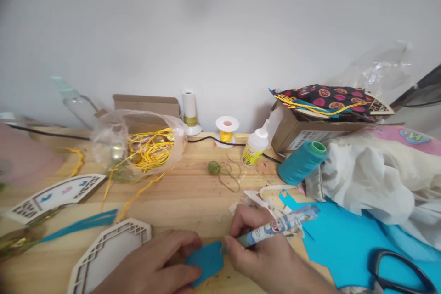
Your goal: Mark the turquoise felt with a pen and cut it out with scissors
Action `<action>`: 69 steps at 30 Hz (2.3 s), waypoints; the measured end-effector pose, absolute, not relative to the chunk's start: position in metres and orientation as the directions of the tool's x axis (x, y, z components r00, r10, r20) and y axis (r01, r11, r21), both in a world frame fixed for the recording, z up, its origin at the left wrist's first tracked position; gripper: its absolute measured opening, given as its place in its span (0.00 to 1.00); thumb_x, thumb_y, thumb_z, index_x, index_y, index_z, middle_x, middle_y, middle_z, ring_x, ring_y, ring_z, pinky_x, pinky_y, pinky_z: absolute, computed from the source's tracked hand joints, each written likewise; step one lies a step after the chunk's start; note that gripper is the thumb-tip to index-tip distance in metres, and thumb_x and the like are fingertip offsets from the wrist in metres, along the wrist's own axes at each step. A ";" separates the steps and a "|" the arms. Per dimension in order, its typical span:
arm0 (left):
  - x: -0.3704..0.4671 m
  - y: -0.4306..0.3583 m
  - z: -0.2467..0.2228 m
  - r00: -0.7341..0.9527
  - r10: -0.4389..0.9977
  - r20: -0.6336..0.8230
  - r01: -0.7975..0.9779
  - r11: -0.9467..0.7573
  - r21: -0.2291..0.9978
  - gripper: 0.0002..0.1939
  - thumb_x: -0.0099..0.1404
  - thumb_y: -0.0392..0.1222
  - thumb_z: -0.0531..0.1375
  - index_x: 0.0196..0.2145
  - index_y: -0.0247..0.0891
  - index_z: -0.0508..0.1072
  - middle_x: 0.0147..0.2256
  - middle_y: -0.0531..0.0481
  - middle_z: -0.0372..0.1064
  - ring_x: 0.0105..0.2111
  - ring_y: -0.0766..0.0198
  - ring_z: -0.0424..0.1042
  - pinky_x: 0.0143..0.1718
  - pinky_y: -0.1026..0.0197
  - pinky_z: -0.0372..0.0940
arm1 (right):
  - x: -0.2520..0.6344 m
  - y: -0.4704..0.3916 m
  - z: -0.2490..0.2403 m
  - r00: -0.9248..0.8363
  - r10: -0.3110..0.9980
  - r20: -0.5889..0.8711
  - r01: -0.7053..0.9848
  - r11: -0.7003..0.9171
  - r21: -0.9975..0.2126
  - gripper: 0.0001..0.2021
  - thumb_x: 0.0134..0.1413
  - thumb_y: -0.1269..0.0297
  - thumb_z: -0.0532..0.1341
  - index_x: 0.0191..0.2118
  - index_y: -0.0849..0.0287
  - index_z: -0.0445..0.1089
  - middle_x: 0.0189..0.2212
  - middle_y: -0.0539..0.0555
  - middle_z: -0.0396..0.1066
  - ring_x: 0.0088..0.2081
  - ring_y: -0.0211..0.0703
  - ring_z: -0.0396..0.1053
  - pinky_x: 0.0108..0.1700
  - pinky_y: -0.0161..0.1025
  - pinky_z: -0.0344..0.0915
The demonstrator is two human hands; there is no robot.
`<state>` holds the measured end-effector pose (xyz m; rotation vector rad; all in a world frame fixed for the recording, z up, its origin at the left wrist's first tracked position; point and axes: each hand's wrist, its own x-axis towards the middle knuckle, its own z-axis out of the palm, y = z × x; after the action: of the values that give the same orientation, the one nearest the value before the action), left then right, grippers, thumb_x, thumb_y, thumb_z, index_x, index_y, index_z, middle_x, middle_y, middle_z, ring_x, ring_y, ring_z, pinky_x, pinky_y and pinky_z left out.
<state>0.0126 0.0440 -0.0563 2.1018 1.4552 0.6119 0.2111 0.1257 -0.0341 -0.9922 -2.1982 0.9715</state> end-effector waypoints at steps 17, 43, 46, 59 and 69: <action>0.011 0.051 -0.045 0.513 0.821 0.249 0.702 -0.569 0.429 0.04 0.56 0.38 0.61 0.32 0.39 0.73 0.34 0.47 0.73 0.32 0.61 0.72 0.31 0.63 0.69 | 0.210 0.116 -0.035 -0.630 0.745 0.220 0.399 0.553 -0.732 0.09 0.43 0.70 0.59 0.17 0.59 0.62 0.12 0.46 0.62 0.16 0.32 0.58 0.18 0.28 0.52; 0.014 0.051 -0.043 0.503 0.843 0.190 0.740 -0.533 0.409 0.06 0.56 0.33 0.58 0.31 0.39 0.74 0.34 0.46 0.71 0.32 0.60 0.71 0.30 0.63 0.68 | 0.204 0.115 -0.033 -0.696 0.710 0.113 0.412 0.523 -0.746 0.07 0.43 0.68 0.59 0.18 0.59 0.63 0.13 0.46 0.61 0.16 0.32 0.57 0.18 0.28 0.51; 0.014 0.051 -0.042 0.505 0.845 0.176 0.738 -0.528 0.419 0.07 0.55 0.32 0.59 0.31 0.40 0.74 0.34 0.46 0.71 0.32 0.61 0.71 0.30 0.63 0.68 | 0.204 0.115 -0.034 -0.683 0.723 0.109 0.433 0.519 -0.737 0.07 0.42 0.69 0.58 0.18 0.59 0.62 0.13 0.46 0.62 0.16 0.33 0.57 0.18 0.28 0.51; 0.014 0.052 -0.044 0.495 0.853 0.165 0.727 -0.510 0.459 0.06 0.56 0.32 0.59 0.32 0.40 0.74 0.35 0.46 0.71 0.33 0.60 0.71 0.31 0.62 0.68 | 0.207 0.115 -0.036 -0.686 0.723 0.076 0.420 0.480 -0.770 0.07 0.42 0.70 0.58 0.19 0.60 0.62 0.13 0.46 0.61 0.16 0.32 0.56 0.17 0.28 0.50; 0.013 0.053 -0.044 0.506 0.840 0.195 0.729 -0.538 0.424 0.05 0.55 0.33 0.60 0.31 0.40 0.74 0.35 0.47 0.72 0.32 0.61 0.71 0.30 0.63 0.68 | 0.205 0.116 -0.035 -0.697 0.711 0.096 0.411 0.505 -0.759 0.08 0.43 0.68 0.58 0.18 0.60 0.62 0.13 0.46 0.60 0.15 0.32 0.55 0.16 0.28 0.48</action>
<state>0.0134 0.0525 -0.0440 2.4645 1.3204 0.5525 0.2049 0.1159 -0.0352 -0.9279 -2.3543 1.0334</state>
